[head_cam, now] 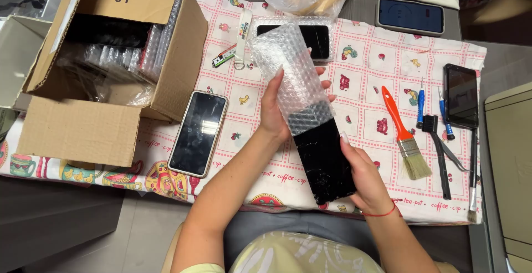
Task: Unpacking a mobile phone and cleaning its screen with a brush and cloth.
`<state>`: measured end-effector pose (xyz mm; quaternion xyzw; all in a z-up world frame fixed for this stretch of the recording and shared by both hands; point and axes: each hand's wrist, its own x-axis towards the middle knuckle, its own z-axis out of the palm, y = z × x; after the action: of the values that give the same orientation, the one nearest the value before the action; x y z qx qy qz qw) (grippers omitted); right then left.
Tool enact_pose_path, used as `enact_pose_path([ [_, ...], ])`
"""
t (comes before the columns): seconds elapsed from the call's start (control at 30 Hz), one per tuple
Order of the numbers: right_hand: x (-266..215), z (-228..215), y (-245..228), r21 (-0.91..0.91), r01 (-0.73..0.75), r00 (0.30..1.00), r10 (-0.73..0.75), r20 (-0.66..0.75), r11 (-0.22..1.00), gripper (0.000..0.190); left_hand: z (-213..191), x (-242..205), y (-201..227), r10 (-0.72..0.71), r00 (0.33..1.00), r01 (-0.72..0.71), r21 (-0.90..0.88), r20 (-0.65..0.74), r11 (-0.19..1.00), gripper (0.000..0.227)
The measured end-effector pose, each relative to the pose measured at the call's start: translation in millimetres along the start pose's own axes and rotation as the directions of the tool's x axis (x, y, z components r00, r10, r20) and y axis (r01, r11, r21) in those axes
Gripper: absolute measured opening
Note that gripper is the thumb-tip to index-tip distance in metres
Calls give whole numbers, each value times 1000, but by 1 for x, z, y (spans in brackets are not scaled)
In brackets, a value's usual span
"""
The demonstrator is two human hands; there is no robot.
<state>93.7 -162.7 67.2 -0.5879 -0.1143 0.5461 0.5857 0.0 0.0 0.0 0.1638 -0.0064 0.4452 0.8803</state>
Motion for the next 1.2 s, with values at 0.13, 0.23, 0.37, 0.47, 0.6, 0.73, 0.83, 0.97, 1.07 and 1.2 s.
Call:
enact_pose_path([
  [0.13, 16, 0, -1, 31, 28, 990, -32, 134, 999, 44, -6, -3, -11, -23, 999, 23, -1, 42, 1000, 71],
  [0.23, 27, 4, -4, 56, 76, 983, -85, 164, 995, 47, -13, -2, -19, -49, 997, 50, -15, 52, 999, 68],
  [0.37, 61, -16, 17, 142, 88, 983, -109, 149, 986, 54, -17, -4, -29, -85, 995, 86, -9, 56, 996, 69],
  [0.47, 55, 2, 9, 205, 76, 990, -99, 104, 976, 64, -8, -6, -28, -79, 995, 77, 34, 59, 996, 68],
  [0.6, 75, -3, 15, 394, 155, 988, -137, -73, 906, 57, -1, -10, -29, -94, 995, 92, 60, 20, 994, 63],
  [0.73, 76, 0, 10, 472, 204, 978, -153, -144, 857, 55, -1, -16, -41, -122, 993, 122, -7, 8, 993, 65],
  [0.83, 67, 14, -6, 493, 269, 960, -191, -203, 828, 53, 2, -18, -44, -216, 976, 217, -5, 24, 976, 63],
  [0.97, 78, 15, -10, 411, 380, 909, -252, -333, 828, 53, 10, -29, -55, -168, 985, 169, 19, -38, 985, 63],
  [1.07, 84, 14, -14, 385, 471, 861, -318, -397, 794, 50, 8, -29, -62, -155, 987, 157, 37, -50, 987, 70],
  [1.2, 94, -2, -20, 184, 683, 686, -536, -492, 707, 44, -15, -19, -74, -295, 919, 313, 29, -261, 949, 60],
])
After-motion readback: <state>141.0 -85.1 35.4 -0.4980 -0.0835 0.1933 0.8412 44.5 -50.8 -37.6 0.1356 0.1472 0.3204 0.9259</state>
